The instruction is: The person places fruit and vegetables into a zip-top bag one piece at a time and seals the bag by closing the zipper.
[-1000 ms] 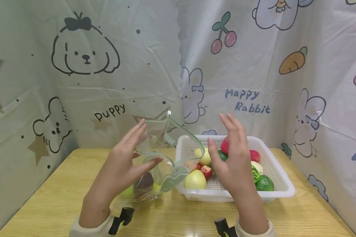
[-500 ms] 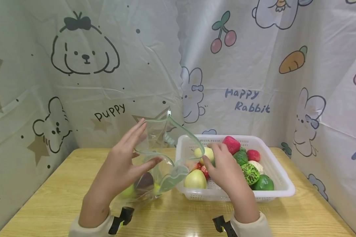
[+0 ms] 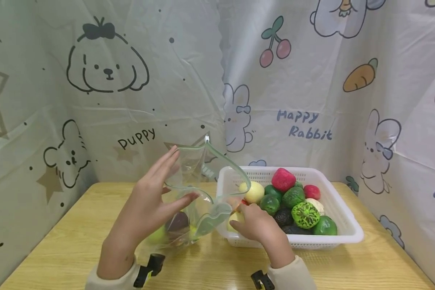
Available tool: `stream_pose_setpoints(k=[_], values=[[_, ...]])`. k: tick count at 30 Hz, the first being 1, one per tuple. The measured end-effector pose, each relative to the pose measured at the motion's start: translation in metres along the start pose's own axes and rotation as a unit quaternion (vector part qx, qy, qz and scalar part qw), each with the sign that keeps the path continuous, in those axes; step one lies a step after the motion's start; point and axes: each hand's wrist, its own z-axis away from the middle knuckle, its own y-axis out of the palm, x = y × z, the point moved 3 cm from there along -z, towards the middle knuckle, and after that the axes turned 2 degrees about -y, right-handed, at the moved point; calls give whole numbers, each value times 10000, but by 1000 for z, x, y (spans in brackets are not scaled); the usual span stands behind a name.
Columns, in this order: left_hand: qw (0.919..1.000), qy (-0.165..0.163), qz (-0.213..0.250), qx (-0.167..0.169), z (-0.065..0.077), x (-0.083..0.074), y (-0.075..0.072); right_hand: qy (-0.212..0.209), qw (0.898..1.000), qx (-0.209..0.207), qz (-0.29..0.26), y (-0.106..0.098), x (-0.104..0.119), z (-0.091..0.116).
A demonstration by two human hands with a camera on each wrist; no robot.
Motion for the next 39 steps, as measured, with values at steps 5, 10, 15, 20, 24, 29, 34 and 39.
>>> stream_pose_setpoints(k=[5,10,15,20,24,29,34,39], values=[[10000,-8,-5,17,0,0,-1,181,9992,82,-343,7,-6,-5],[10000,-13,11,30,0,1,-2,482,9976,-210,-442,10,-10,-9],[10000,-26,-4,38,0,0,-1,680,9954,-498,-445,10,-12,-9],[10000,-52,2,37,0,0,-2,718,9942,-580,-544,10,-12,-9],[10000,-63,-8,39,1,0,-2,704,9938,-701,-492,11,-13,-10],[10000,-66,-13,30,1,0,-2,879,9911,-986,-146,8,-14,-10],[10000,-36,3,24,1,0,-2,1188,9836,-1354,-1,-3,-13,-6],[10000,-54,32,42,1,0,-2,1035,9746,-1987,3,-24,-10,0]])
